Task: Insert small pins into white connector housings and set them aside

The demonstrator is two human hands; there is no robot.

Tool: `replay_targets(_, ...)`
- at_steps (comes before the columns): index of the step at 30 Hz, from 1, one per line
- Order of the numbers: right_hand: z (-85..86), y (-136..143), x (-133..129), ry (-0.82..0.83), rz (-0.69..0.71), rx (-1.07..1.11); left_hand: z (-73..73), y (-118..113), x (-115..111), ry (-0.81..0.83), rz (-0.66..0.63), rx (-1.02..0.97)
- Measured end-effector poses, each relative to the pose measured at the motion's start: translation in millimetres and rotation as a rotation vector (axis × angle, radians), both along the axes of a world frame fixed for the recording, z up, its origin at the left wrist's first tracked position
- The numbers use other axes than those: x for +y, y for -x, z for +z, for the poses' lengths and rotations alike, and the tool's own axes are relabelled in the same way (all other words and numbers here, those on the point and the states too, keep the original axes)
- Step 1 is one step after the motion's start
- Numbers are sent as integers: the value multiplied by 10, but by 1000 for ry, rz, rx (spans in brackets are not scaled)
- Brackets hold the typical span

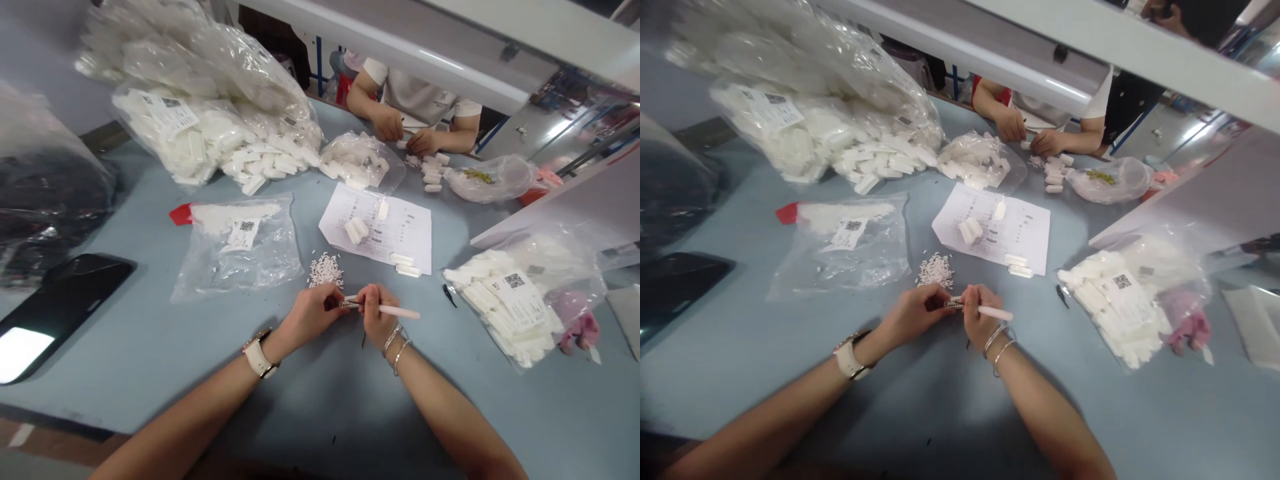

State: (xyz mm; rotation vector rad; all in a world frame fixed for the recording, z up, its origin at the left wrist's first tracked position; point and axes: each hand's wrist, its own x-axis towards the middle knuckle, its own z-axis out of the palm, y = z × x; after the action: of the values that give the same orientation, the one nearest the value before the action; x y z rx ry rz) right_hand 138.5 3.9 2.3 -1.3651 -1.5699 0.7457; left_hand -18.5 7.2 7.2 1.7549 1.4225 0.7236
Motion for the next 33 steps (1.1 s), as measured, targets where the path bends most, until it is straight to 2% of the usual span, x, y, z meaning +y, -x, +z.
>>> replay_targets(11, -4, 10, 13, -35, 2, -158, 34, 1, -7, -6, 5, -8)
replay_targets(18, 41, 40, 50, -203, 21, -377, 44, -3, -5, 33, 12, 6)
replay_targets(26, 79, 84, 81, -433, 83, -491, 42, -4, -6, 37, 9, -3)
replay_targets(29, 65, 68, 60, -371, 119, -397, 26, -1, -9, 19, 1, -6)
replay_targets(33, -6, 39, 13, -135, -16, -114, -8, 8, -4, 2, 9, 1)
